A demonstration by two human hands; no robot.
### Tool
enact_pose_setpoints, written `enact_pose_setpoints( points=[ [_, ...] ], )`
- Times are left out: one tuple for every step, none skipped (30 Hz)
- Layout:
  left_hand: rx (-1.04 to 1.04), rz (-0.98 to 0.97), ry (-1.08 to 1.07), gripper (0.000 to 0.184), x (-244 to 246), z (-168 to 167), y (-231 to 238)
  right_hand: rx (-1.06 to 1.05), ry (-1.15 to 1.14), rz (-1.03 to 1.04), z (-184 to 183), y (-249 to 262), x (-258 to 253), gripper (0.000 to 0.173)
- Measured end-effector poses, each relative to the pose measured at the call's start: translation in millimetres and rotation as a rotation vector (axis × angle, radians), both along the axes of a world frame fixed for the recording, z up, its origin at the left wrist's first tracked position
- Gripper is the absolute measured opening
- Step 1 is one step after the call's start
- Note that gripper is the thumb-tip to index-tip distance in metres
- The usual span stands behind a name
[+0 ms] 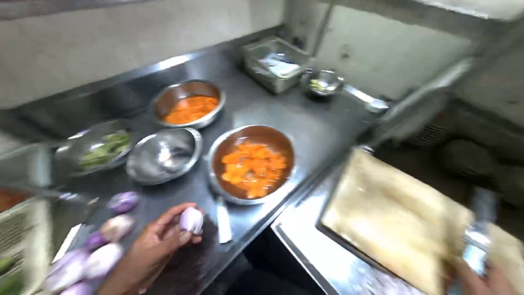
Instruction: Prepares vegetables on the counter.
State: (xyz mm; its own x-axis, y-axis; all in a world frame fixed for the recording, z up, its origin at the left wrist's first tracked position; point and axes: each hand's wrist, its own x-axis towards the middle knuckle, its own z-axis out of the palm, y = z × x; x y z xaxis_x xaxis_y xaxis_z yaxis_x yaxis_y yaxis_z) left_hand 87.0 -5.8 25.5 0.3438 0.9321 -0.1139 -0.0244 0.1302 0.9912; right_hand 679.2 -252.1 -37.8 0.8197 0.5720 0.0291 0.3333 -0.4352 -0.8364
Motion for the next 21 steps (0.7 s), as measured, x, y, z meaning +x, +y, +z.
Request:
enact_pose_setpoints(
  points=[
    [-0.018, -0.134, -0.253, 0.048, 25.4, -12.3, -0.9, -0.023, 0.026, -0.035, 6.8, 4.9, -10.3, 0.062],
    [-0.046, -0.277, -0.421, 0.047, 55.5, -20.2, -2.7, -0.018, 0.045, -0.062, 11.2, 7.8, -17.4, 0.058],
    [-0.085, -0.376, -0.517, 0.047, 89.4, -22.8, -9.2, -0.005, 0.073, -0.074, 14.8, 8.8, -20.9, 0.055],
    [-0.120, -0.433, -0.555, 0.045, 124.9, -21.6, -20.1, 0.012, 0.112, -0.067, 17.2, 7.2, -20.9, 0.052],
    [-0.127, -0.485, -0.541, 0.043, 159.6, -18.7, -33.3, 0.037, 0.154, -0.053, 19.2, 4.3, -19.8, 0.048],
    [-0.108, -0.538, -0.486, 0.041, 192.4, -15.2, -47.6, 0.065, 0.204, -0.027, 21.3, -0.1, -18.2, 0.045],
    [-0.057, -0.591, -0.390, 0.041, 223.6, -11.4, -62.3, 0.089, 0.246, 0.007, 23.2, -6.6, -16.4, 0.043],
    [0.030, -0.649, -0.260, 0.043, 252.9, -8.1, -76.0, 0.107, 0.268, 0.043, 25.6, -14.9, -15.2, 0.043],
    [0.152, -0.709, -0.105, 0.046, 280.3, -6.2, -87.8, 0.114, 0.264, 0.078, 27.5, -25.2, -14.6, 0.044],
    [0.281, -0.764, 0.038, 0.049, 305.6, -6.0, -97.4, 0.106, 0.247, 0.105, 29.0, -37.7, -16.0, 0.047],
    [0.407, -0.803, 0.173, 0.052, 329.3, -7.1, -105.5, 0.073, 0.230, 0.127, 31.4, -52.1, -19.9, 0.048],
    [0.521, -0.831, 0.300, 0.055, 350.9, -8.6, -112.3, 0.028, 0.228, 0.144, 33.5, -68.1, -25.4, 0.049],
    [0.617, -0.857, 0.404, 0.055, 371.1, -10.9, -117.4, -0.027, 0.241, 0.159, 34.5, -84.7, -31.7, 0.050],
    [0.696, -0.875, 0.472, 0.054, 389.7, -14.8, -121.1, -0.092, 0.252, 0.178, 34.2, -100.5, -38.3, 0.050],
    [0.773, -0.879, 0.499, 0.051, 406.4, -20.8, -123.5, -0.163, 0.250, 0.202, 32.1, -114.8, -44.2, 0.049],
    [0.844, -0.890, 0.505, 0.048, 421.2, -27.2, -124.1, -0.232, 0.238, 0.228, 29.0, -127.7, -48.7, 0.049],
    [0.900, -0.916, 0.509, 0.045, 434.2, -33.8, -122.8, -0.282, 0.223, 0.241, 25.8, -138.3, -53.6, 0.049],
    [0.947, -0.957, 0.510, 0.042, 445.3, -40.9, -119.6, -0.305, 0.216, 0.232, 22.8, -146.9, -59.4, 0.049],
    [0.980, -1.006, 0.502, 0.039, 453.7, -48.6, -115.1, -0.294, 0.221, 0.202, 21.4, -153.5, -66.3, 0.048],
    [0.995, -1.050, 0.471, 0.038, 458.9, -57.3, -109.8, -0.251, 0.253, 0.157, 21.9, -157.9, -73.5, 0.046],
    [0.992, -1.069, 0.414, 0.038, 461.5, -65.3, -104.6, -0.173, 0.320, 0.108, 24.0, -159.0, -80.9, 0.043]
  ],
)
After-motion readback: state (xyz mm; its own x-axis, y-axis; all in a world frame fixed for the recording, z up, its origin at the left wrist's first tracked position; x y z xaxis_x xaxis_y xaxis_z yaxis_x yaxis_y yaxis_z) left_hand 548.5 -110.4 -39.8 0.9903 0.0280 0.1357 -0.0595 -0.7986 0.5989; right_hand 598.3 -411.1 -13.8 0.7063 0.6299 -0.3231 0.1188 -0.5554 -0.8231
